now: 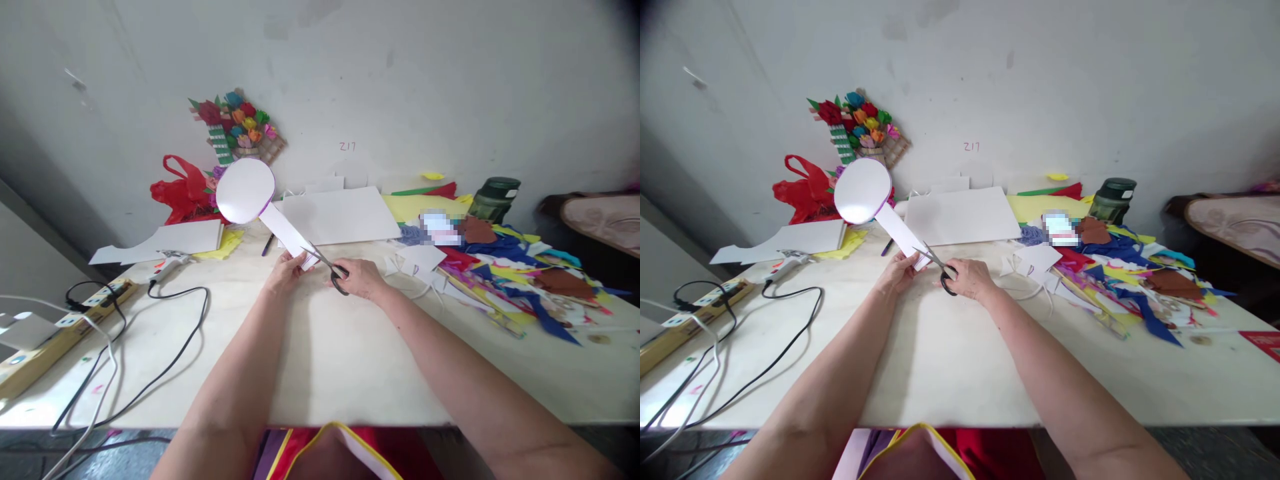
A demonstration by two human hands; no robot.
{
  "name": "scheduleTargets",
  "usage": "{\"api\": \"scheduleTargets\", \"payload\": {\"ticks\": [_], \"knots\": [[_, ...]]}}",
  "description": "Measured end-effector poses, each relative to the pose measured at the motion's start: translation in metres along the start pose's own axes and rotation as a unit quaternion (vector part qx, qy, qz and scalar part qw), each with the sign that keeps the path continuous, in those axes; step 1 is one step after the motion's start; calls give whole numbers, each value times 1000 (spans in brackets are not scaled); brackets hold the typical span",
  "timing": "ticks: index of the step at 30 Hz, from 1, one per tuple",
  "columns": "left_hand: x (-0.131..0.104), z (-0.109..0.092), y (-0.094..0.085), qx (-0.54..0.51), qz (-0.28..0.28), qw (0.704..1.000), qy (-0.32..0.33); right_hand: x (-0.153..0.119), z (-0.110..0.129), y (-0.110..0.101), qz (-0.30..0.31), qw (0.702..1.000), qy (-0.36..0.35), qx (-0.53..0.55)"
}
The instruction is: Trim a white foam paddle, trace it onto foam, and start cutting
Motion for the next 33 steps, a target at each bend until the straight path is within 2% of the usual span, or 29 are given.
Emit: {"api": "scheduleTargets", "payload": {"ticks": [15, 33], "knots": [[0, 0, 1, -20, 13, 1000, 2, 0, 3, 1, -3, 999, -30, 22], [0, 0, 0, -27, 15, 999, -8, -1, 4, 1, 8, 999, -18, 51]]}}
Point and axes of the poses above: each hand's wrist, its own x-axis towards the middle knuckle, its own y-axis out of the palm, z = x × y, the point moved 5 cm from there along x, towards the middle knuckle, and after that the axes turned 5 degrees about x, right-handed, at the moved point
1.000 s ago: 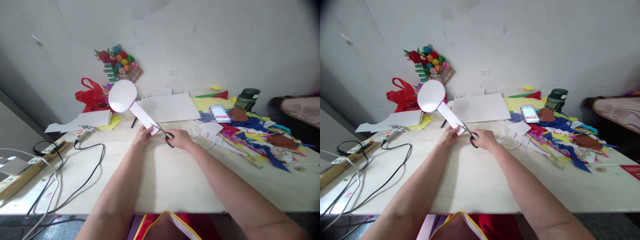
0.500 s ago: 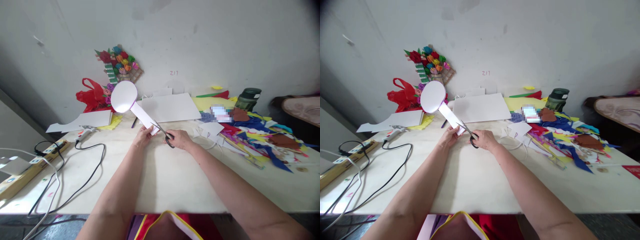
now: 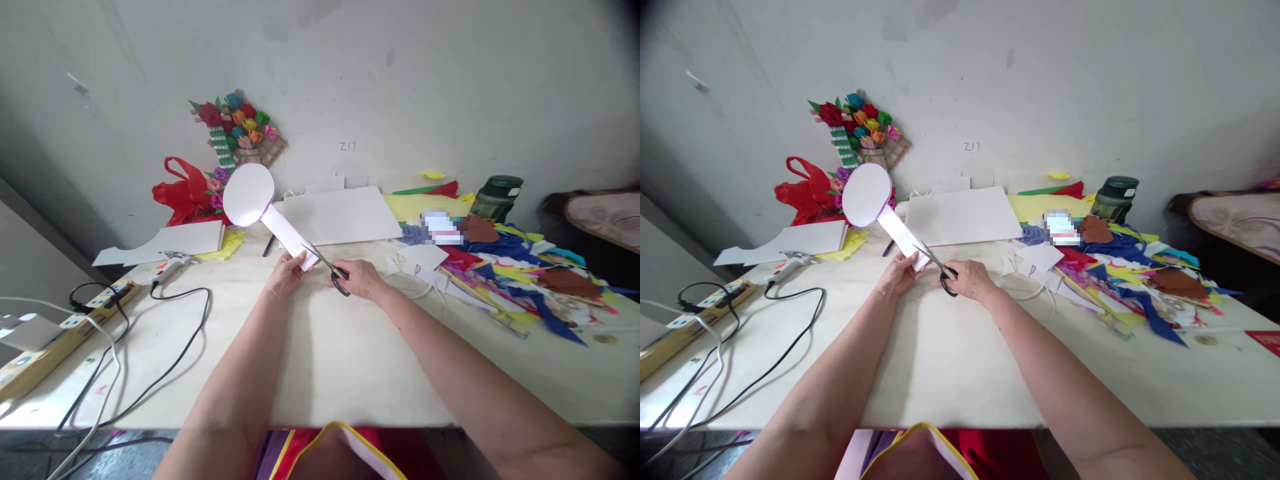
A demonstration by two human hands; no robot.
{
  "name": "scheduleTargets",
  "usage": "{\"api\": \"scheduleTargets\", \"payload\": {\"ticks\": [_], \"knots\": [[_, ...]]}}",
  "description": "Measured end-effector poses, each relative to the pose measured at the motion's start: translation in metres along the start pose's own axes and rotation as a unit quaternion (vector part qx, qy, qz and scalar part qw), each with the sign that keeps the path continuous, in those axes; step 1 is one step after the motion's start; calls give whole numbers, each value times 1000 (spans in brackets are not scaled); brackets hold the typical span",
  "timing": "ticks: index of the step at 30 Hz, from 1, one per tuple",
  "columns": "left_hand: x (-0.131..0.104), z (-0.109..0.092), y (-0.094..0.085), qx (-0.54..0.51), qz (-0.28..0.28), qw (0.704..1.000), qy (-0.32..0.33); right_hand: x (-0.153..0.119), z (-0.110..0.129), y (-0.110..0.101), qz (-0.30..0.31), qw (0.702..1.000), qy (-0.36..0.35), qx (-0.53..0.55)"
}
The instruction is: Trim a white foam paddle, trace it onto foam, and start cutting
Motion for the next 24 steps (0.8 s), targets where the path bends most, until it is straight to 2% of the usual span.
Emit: {"api": "scheduleTargets", "payload": {"ticks": [7, 24], "knots": [[0, 0, -1, 9, 4, 1000, 5, 0, 0, 0, 2, 1000, -9, 0], [1, 0, -2, 12, -21, 1000, 7, 2, 4, 0, -5, 994, -39, -97]]}}
Point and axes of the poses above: each hand's wrist, its own x-axis towards the middle knuckle, its own y-axis out of the palm, z = x × y, the point moved 5 cm from there along x, towards the middle knuckle, and after that the axes turned 5 degrees about x, right-handed, at the moved point
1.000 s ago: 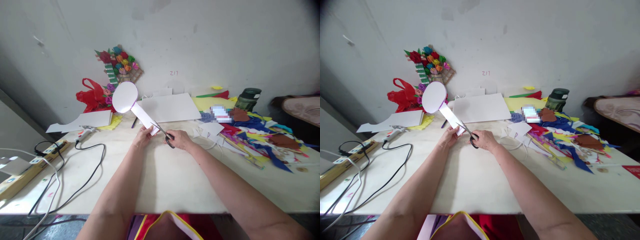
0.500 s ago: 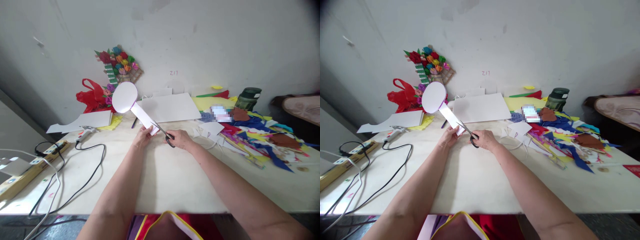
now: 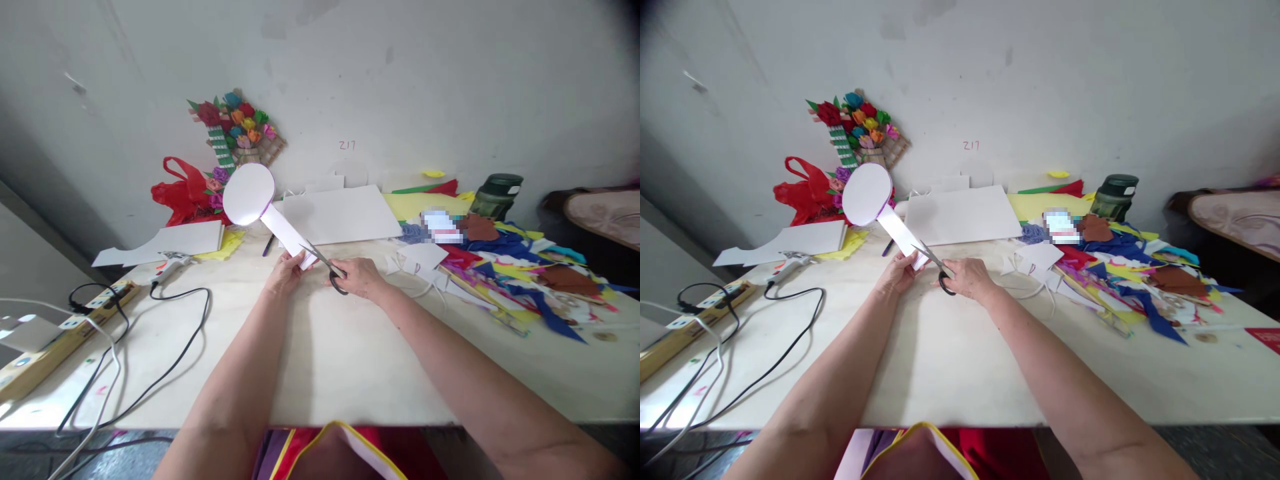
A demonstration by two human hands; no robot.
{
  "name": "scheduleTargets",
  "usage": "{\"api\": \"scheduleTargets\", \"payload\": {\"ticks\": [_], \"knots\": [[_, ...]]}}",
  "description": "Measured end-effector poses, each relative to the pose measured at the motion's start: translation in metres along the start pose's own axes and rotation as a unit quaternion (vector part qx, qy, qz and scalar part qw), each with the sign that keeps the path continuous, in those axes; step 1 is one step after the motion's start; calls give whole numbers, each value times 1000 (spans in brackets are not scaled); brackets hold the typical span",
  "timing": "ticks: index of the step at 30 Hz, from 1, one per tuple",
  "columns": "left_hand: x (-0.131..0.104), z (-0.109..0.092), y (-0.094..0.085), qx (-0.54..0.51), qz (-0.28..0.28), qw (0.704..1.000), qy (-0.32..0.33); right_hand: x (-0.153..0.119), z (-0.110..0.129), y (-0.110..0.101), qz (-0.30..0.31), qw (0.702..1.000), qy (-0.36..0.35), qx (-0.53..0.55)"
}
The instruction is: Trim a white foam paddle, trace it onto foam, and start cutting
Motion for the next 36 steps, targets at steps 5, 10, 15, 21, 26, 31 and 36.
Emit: {"api": "scheduleTargets", "payload": {"ticks": [5, 10, 15, 21, 26, 31, 36], "knots": [[1, 1, -2, -8, -1, 1000, 2, 1, -1, 1, -5, 1000, -6, 0], [1, 0, -1, -19, 6, 1000, 1, 2, -3, 3, -12, 1000, -9, 8], [0, -1, 1, -27, 7, 1000, -1, 2, -2, 3, -7, 1000, -11, 4], [1, 0, 2, -29, 15, 999, -1, -1, 1, 1, 1, 1000, -9, -2], [1, 1, 0, -38, 12, 999, -7, -3, 0, -2, -2, 1000, 0, -7], [0, 1, 1, -40, 6, 999, -15, -2, 1, -4, 6, 1000, 12, -10], [0, 2, 0, -45, 14, 999, -19, -3, 3, -6, 2, 1000, 14, -10]]}}
Point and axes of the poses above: each hand's wrist, its own x-axis towards the middle knuckle, its own y-axis out of the palm, z = x × y, the point moved 5 cm from there along x, towards the middle knuckle, and after that the axes turned 5 degrees about x, right-handed, at the moved point
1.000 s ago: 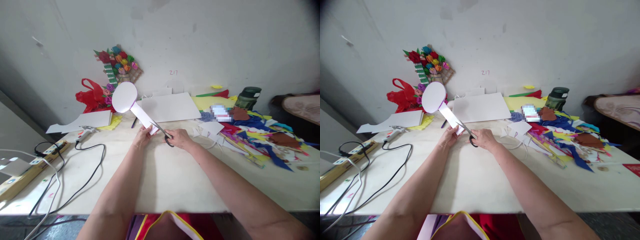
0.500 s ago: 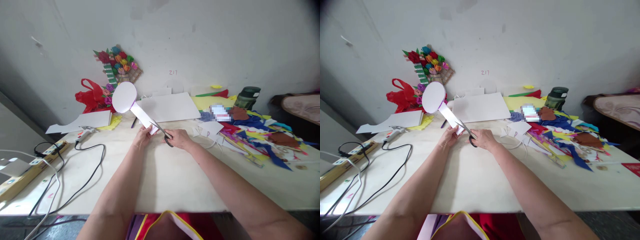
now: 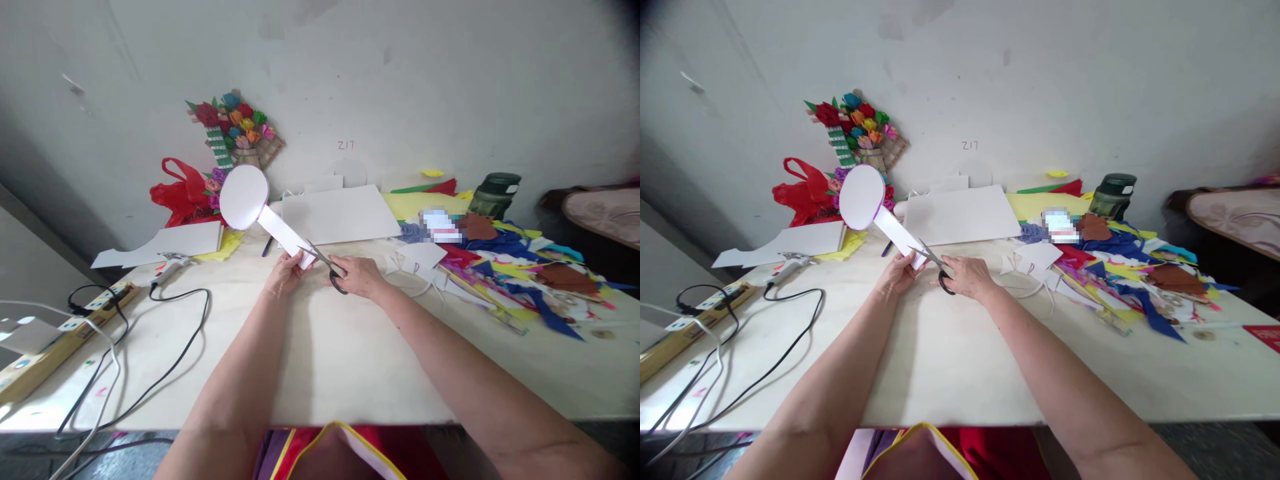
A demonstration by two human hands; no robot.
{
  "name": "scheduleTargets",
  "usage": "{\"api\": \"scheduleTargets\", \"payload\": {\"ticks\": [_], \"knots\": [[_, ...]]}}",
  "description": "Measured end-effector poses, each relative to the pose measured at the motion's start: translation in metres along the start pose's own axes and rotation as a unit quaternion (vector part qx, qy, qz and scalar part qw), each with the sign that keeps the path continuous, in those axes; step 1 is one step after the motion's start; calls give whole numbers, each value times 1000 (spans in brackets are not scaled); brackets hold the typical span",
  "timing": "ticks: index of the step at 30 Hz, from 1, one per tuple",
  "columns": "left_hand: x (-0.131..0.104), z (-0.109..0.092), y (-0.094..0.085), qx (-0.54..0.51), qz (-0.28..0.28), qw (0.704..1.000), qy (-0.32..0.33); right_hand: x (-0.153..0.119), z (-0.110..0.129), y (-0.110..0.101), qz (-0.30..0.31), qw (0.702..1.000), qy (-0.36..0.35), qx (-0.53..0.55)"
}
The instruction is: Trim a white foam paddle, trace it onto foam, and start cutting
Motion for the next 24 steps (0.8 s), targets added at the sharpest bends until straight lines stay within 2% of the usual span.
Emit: {"api": "scheduleTargets", "payload": {"ticks": [24], "knots": [[-2, 0, 0, 2, 15, 1000, -2, 0, 2, -1, 6, 998, 11, 60]]}}
Point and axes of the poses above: each hand's wrist, its own x-axis towards the middle knuckle, its own y-axis out of the palm, z = x × y, the point moved 5 cm from there along x, towards the middle knuckle, and after that the axes turned 5 degrees about x, right-handed, at the moved point
